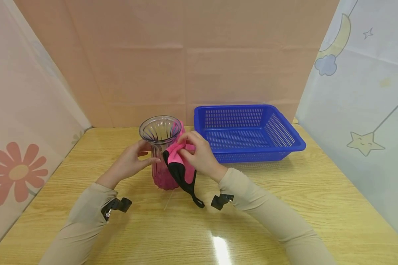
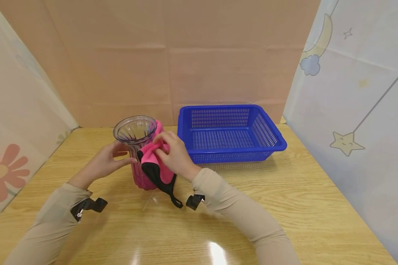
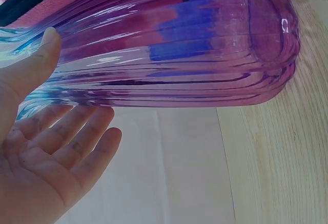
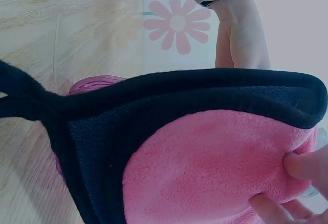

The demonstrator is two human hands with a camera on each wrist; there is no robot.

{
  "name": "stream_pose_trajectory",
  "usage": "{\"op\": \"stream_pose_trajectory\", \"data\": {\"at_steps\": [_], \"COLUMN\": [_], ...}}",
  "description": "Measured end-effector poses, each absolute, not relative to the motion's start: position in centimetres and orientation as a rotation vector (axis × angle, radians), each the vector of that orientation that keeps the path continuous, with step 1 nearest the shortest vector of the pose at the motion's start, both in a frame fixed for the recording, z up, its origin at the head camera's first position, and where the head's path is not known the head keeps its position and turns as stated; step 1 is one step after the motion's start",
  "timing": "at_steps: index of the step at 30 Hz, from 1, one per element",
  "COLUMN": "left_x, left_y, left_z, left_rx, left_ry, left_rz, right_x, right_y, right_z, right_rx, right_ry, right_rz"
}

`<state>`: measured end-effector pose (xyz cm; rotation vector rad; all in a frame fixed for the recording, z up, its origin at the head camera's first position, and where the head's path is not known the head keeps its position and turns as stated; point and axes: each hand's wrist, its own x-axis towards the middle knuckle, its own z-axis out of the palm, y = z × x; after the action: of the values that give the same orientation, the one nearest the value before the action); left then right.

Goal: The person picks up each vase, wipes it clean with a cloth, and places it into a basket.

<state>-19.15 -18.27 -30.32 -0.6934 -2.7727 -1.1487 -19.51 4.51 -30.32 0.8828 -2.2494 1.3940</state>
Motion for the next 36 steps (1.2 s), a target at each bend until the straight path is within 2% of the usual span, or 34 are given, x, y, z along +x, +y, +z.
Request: {"op": "stream_pose_trajectory", "data": {"at_steps": [36], "left_x": [-19.3], "left_y": [-18.2], "left_z": [-30.5], "left_rx": [-0.651], "left_ry": [-2.809], "left_rz": [-1.153], "right_x": [-19.7], "right_y": [5.3], "right_z": [-32.4], "right_rx": [0.963], "right_ry": [-2.476], "right_rz": [1.153]}}
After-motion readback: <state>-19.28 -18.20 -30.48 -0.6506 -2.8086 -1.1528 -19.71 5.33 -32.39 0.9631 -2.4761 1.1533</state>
